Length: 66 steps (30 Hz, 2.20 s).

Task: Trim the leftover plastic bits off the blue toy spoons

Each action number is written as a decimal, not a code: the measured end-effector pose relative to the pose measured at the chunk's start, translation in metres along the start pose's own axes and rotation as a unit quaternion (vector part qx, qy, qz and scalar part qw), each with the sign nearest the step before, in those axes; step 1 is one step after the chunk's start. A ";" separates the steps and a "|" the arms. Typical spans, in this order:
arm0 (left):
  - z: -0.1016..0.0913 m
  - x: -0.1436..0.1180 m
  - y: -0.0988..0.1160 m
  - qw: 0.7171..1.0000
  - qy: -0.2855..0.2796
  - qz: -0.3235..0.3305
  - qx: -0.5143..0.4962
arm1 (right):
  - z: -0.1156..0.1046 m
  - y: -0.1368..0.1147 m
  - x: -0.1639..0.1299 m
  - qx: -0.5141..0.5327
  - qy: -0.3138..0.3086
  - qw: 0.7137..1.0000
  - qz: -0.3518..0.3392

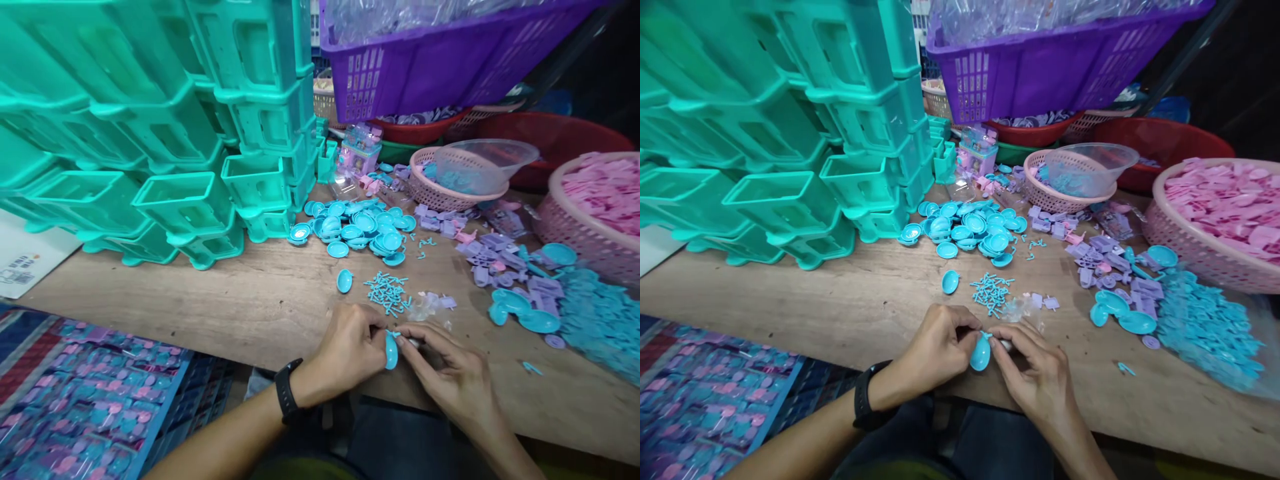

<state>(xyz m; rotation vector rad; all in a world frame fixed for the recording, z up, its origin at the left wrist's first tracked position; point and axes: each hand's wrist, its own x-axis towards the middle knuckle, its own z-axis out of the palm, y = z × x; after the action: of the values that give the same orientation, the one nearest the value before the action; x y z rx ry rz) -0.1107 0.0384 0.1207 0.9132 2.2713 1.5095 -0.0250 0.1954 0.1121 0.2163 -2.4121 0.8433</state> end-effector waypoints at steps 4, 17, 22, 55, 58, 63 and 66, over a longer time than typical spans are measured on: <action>0.008 -0.004 -0.001 0.998 -0.004 0.009 -0.057 | -0.011 0.010 0.003 0.015 -0.056 0.998 0.039; -0.054 0.042 -0.031 0.946 0.062 -0.002 0.318 | -0.083 0.070 0.033 -0.240 0.149 0.932 0.226; -0.046 0.036 -0.027 0.949 0.052 -0.026 0.309 | -0.006 0.039 0.017 -0.087 -0.062 0.988 0.107; -0.014 0.008 -0.002 0.980 0.023 -0.106 -0.165 | 0.013 -0.001 0.021 0.224 0.011 0.931 0.288; -0.016 0.009 0.001 0.982 0.018 -0.118 -0.149 | 0.011 0.004 0.019 0.197 -0.011 0.939 0.281; -0.018 0.008 0.004 0.987 0.020 -0.107 -0.122 | 0.006 0.005 0.018 0.099 -0.024 0.973 0.205; -0.017 0.008 0.003 0.991 0.028 -0.092 -0.095 | 0.003 0.002 0.021 0.038 -0.014 0.992 0.118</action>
<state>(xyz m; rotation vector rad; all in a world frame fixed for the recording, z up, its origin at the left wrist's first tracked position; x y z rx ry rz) -0.1245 0.0319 0.1312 0.5976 2.1368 1.6501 -0.0441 0.1959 0.1206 -0.0301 -2.4664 1.0458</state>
